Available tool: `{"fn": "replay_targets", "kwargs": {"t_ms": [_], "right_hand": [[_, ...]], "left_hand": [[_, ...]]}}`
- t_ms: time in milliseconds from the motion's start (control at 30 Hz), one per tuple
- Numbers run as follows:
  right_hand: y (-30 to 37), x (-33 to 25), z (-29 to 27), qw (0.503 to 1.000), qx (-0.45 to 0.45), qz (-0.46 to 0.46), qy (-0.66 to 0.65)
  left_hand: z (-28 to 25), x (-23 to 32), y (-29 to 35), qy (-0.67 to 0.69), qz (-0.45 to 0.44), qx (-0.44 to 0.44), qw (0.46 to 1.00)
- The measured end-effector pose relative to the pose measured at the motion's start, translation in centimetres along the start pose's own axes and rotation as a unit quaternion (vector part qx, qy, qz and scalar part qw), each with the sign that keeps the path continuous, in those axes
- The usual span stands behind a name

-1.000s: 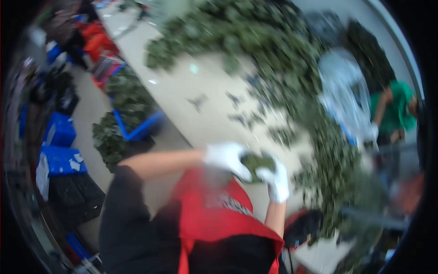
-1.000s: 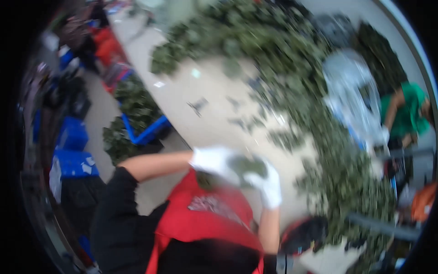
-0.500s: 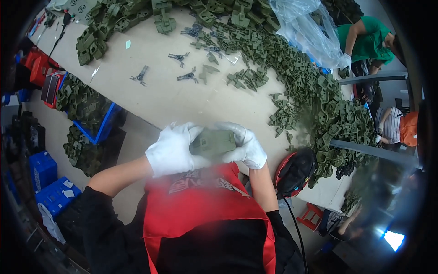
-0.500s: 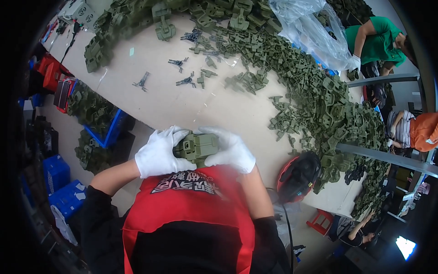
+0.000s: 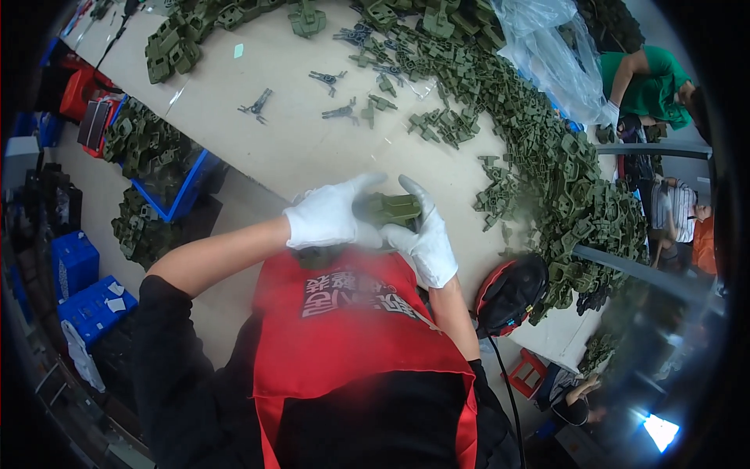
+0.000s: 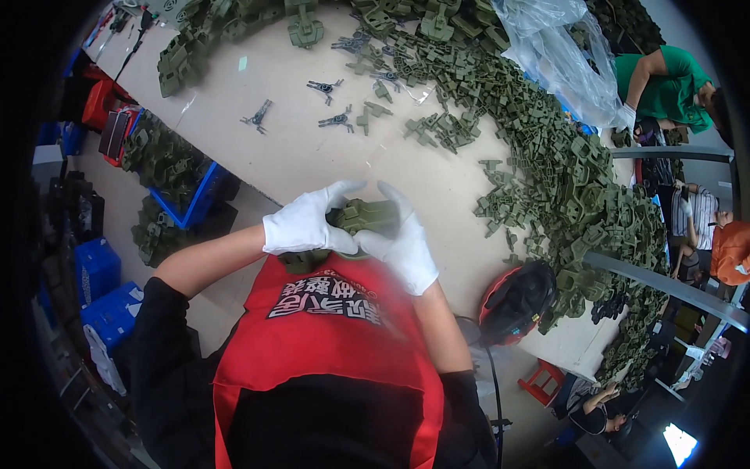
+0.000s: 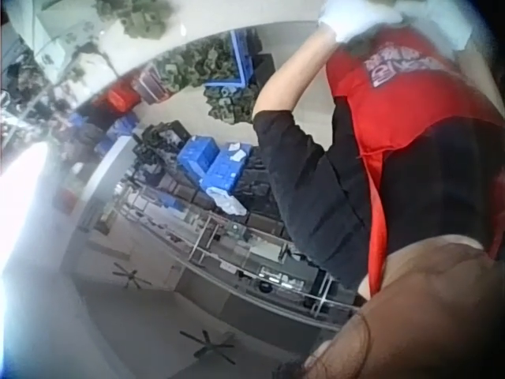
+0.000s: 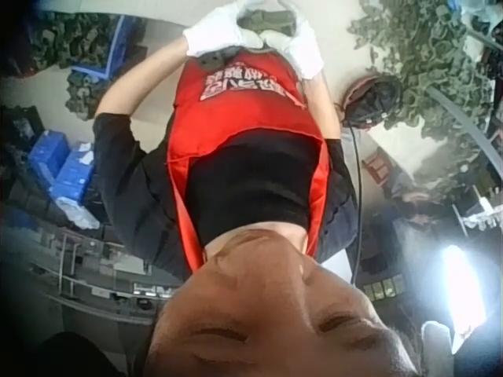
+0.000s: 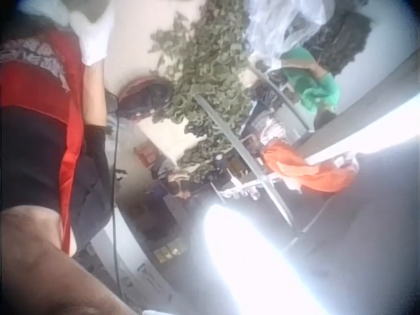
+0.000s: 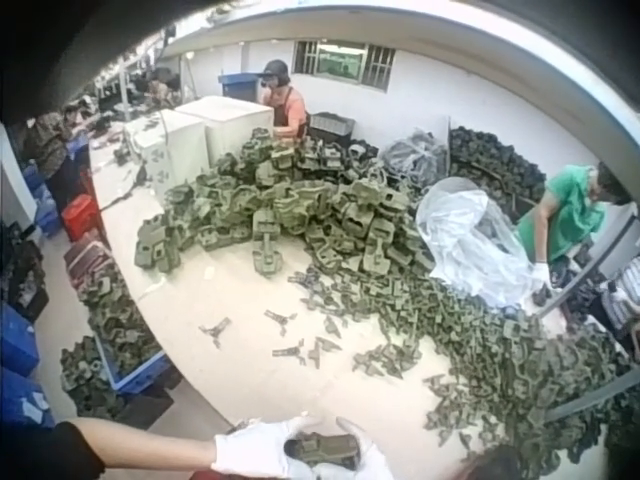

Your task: The person assembles or inspects green plastic toy vehicle parts by hand on a factory assembly line.

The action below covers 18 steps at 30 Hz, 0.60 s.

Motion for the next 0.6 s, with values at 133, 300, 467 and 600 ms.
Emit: {"fn": "replay_targets", "kwargs": {"t_ms": [133, 300, 467, 600], "right_hand": [[0.8, 0.0, 0.4, 0.999, 0.033, -0.004, -0.04], [-0.3, 1.9, -0.3, 0.993, 0.034, 0.049, -0.104], [-0.1, 3.8, -6.7, 0.967, 0.089, -0.021, -0.238], [0.9, 4.2, -7.2, 0.945, 0.064, -0.05, -0.317]], "left_hand": [[0.4, -0.6, -0.6, 0.051, 0.098, -0.055, 0.992], [0.4, -2.2, -2.9, 0.115, 0.12, -0.128, 0.978], [-4.1, 4.4, 1.1, -0.166, 0.125, 0.116, 0.971], [-1.0, -0.3, 0.8, 0.305, 0.084, -0.014, 0.949]]}}
Point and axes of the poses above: each hand's wrist, its own y-axis away from the middle knuckle, its own z-axis out of the palm, x = y × z, the point moved 2 cm from there along -y, towards the middle knuckle, and after that the axes turned 1 degree about y, right-handed, at the moved point
